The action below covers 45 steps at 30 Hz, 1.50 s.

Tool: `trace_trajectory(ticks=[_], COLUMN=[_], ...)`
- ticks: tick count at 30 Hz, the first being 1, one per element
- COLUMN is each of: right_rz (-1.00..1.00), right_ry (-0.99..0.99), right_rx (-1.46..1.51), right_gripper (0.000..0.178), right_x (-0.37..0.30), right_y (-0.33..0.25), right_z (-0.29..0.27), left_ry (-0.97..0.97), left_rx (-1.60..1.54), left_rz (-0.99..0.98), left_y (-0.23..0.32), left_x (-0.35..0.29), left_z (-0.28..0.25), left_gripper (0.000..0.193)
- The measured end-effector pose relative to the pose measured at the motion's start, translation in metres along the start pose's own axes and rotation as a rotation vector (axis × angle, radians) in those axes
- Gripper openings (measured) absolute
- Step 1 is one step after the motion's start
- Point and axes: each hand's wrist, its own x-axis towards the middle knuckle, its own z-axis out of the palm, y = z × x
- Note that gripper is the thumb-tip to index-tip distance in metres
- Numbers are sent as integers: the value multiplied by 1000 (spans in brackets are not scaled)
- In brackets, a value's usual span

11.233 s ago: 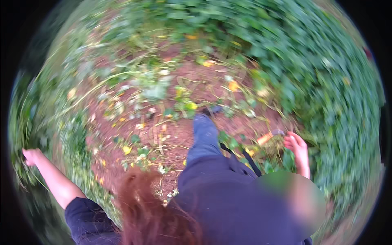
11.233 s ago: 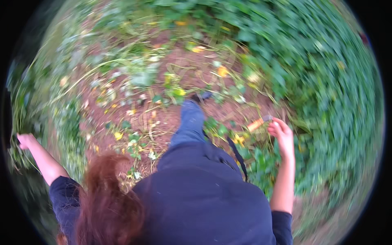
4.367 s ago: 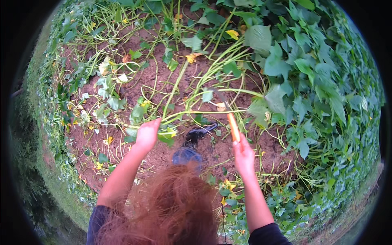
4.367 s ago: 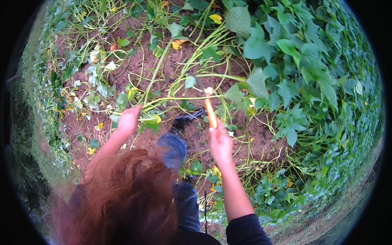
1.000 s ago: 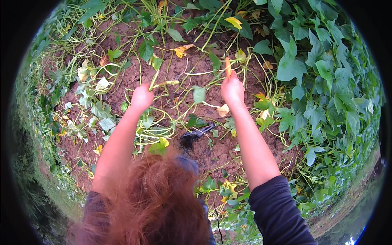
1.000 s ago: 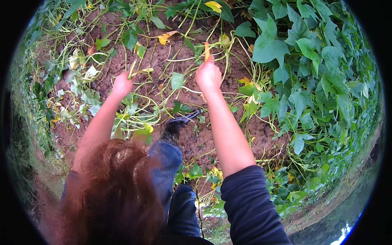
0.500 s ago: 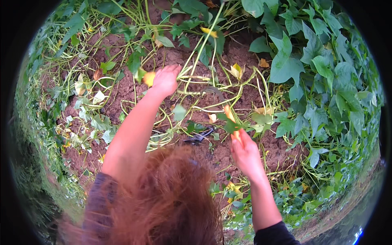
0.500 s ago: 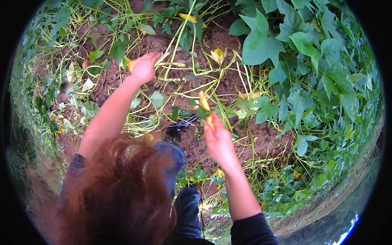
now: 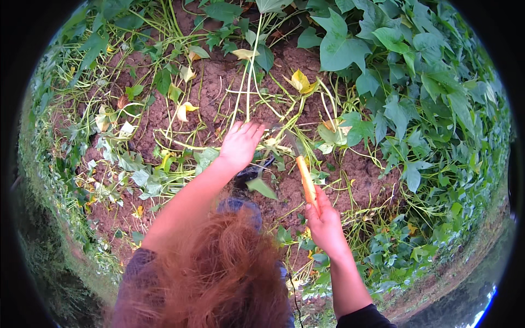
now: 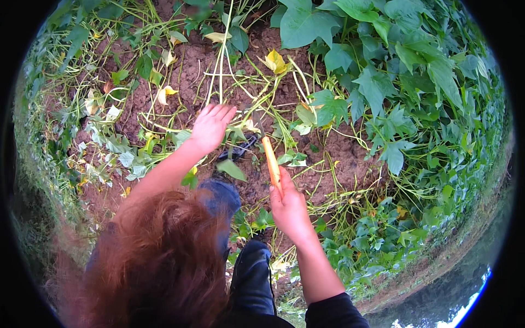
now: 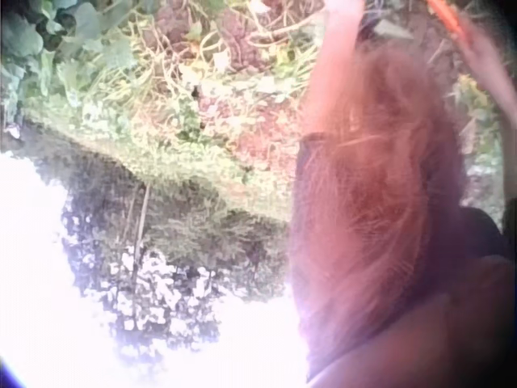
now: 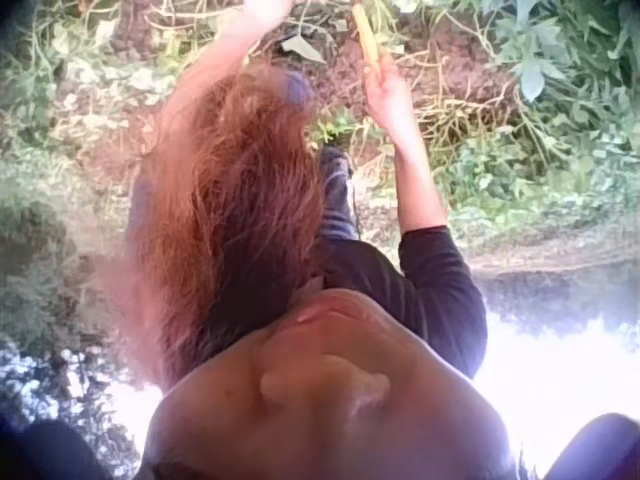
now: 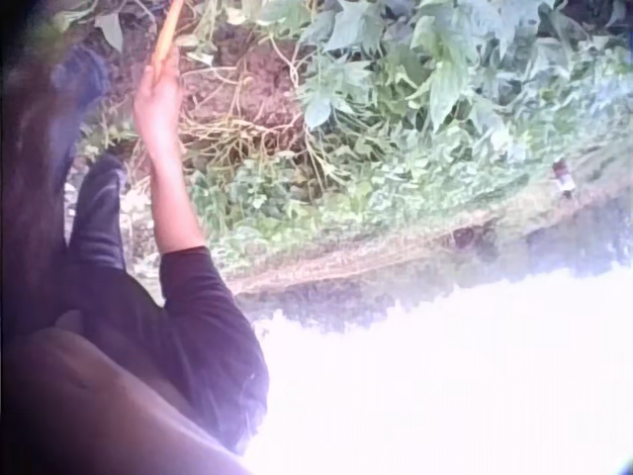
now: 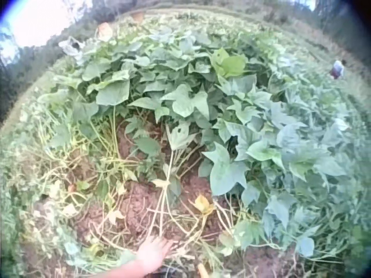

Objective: The person uses a small knife to cut long green vegetable stems from a dense patch of leafy plants. They gather the cut stems into bundles and place them on the ground, repeating the cutting and bundling process across the patch.

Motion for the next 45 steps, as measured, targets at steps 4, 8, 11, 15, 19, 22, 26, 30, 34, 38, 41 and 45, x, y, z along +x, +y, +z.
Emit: trace_trajectory(ticks=[4, 8, 11, 15, 19, 22, 26, 30, 34, 38, 41, 45], right_rz=[-93, -158, -141, -89, -97, -58, -105, -373, -321, 118, 67, 39], right_ry=[36, 46, 62, 210, 241, 242, 460, 408, 439, 23, -103, -132], right_rx=[-66, -147, -293, -343, -297, -313, -235, -208, -313, 324, 486, 552], right_gripper=[47, 44, 46, 48, 45, 44, 48, 48, 31, 15, 14, 26], right_x=[4, 37, 20, -49, -127, -180, -160, -39, 131, 205, 149, 47], right_y=[8, 23, 52, 78, 90, 114, 97, 0, -58, -71, -78, -40], right_z=[1, 22, 42, 54, 45, 29, 7, 1, 22, 29, 26, -7], left_ry=[-537, -449, -524, -284, -317, -463, -544, -416, -312, -249, -292, -176], left_rx=[-74, -114, -109, -189, -165, -147, 4, 29, -308, -292, -250, -157], left_rz=[-145, -192, -123, 62, 14, -88, -321, -441, -486, -370, -262, -12], left_y=[13, 18, 21, 40, 44, -19, -104, -134, -126, -101, -98, -75], left_x=[11, -3, -14, -38, -74, -137, -242, -240, -146, -93, -93, -58], left_z=[3, -14, -22, -4, 10, -1, -61, -123, -122, -89, -98, -100], left_gripper=[14, 14, 16, 15, 19, 20, 34, 26, 27, 35, 37, 34])
